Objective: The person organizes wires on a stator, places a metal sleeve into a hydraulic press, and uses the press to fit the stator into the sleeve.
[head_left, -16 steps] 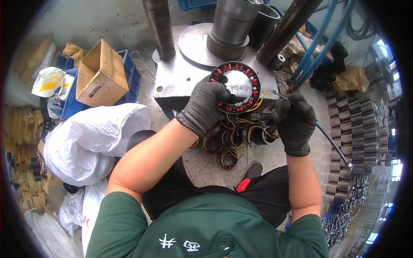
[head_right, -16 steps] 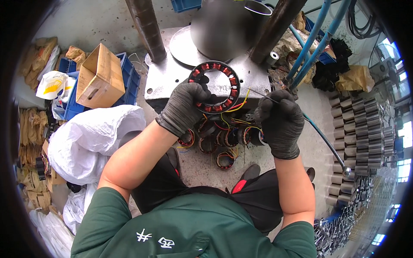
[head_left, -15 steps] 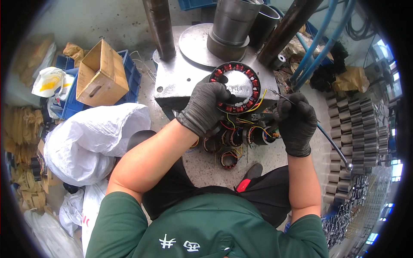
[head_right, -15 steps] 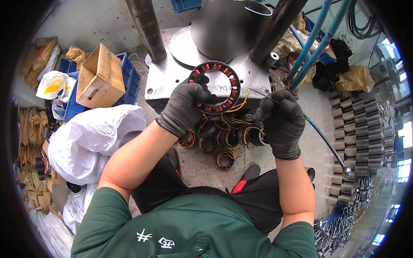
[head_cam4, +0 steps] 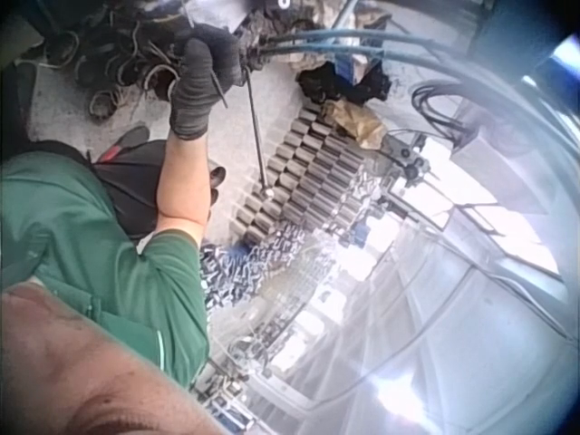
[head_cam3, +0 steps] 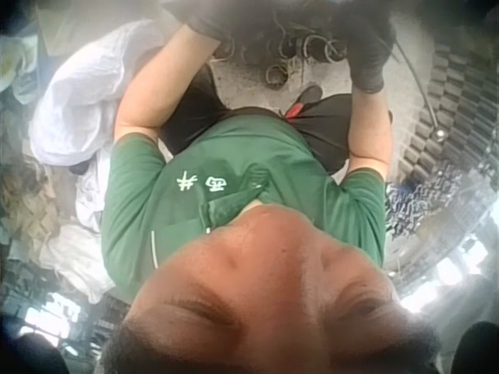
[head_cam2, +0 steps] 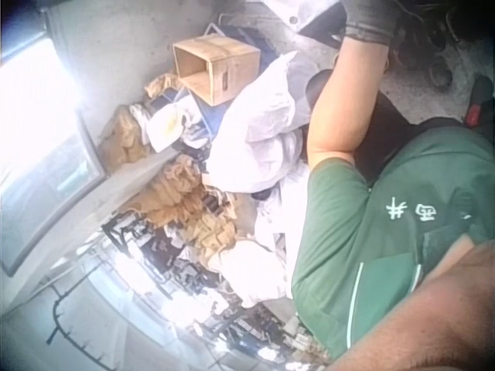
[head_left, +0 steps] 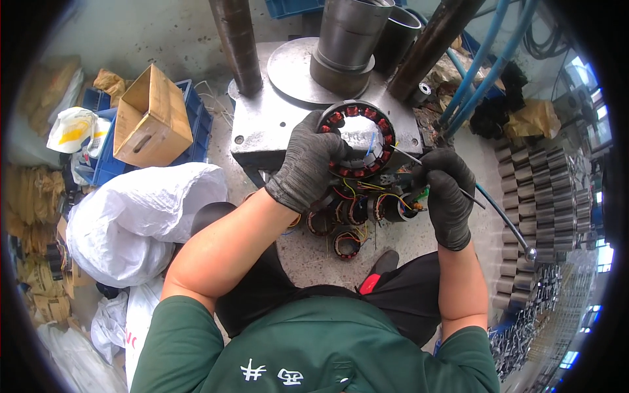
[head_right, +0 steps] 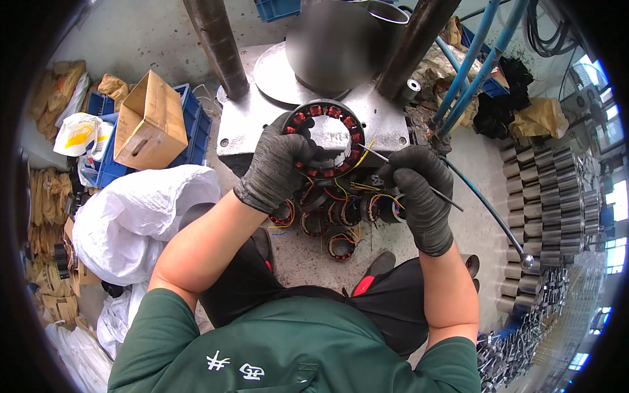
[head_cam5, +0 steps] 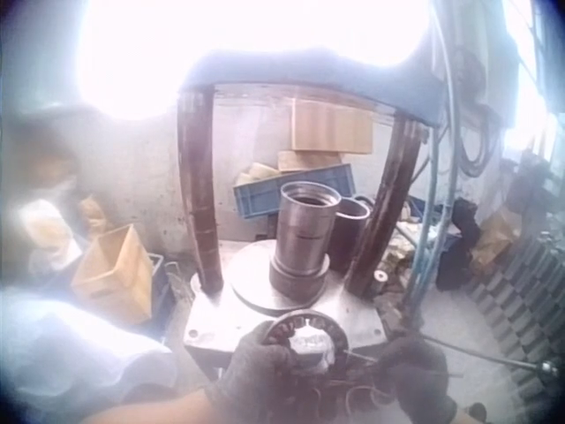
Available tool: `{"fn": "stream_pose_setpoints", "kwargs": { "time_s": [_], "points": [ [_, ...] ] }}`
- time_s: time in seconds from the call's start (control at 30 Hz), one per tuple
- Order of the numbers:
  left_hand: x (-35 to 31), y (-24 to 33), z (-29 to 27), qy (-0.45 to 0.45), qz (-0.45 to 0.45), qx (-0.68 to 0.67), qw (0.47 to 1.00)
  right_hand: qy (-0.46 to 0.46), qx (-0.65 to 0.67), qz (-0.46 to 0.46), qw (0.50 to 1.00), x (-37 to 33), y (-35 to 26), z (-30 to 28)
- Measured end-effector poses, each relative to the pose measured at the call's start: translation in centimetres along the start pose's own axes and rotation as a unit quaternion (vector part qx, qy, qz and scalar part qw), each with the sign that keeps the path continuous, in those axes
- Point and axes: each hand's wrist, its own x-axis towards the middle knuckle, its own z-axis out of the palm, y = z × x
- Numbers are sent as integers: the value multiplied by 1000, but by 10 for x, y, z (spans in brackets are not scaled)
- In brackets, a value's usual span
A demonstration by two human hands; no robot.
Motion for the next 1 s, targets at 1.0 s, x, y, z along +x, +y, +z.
{"fn": "stream_pose_setpoints", "kwargs": {
  "time_s": [1.0],
  "points": [
    [1,-3,-10,-38,-68,52,996,99,-55,39,993,11,2,18]
  ]
}}
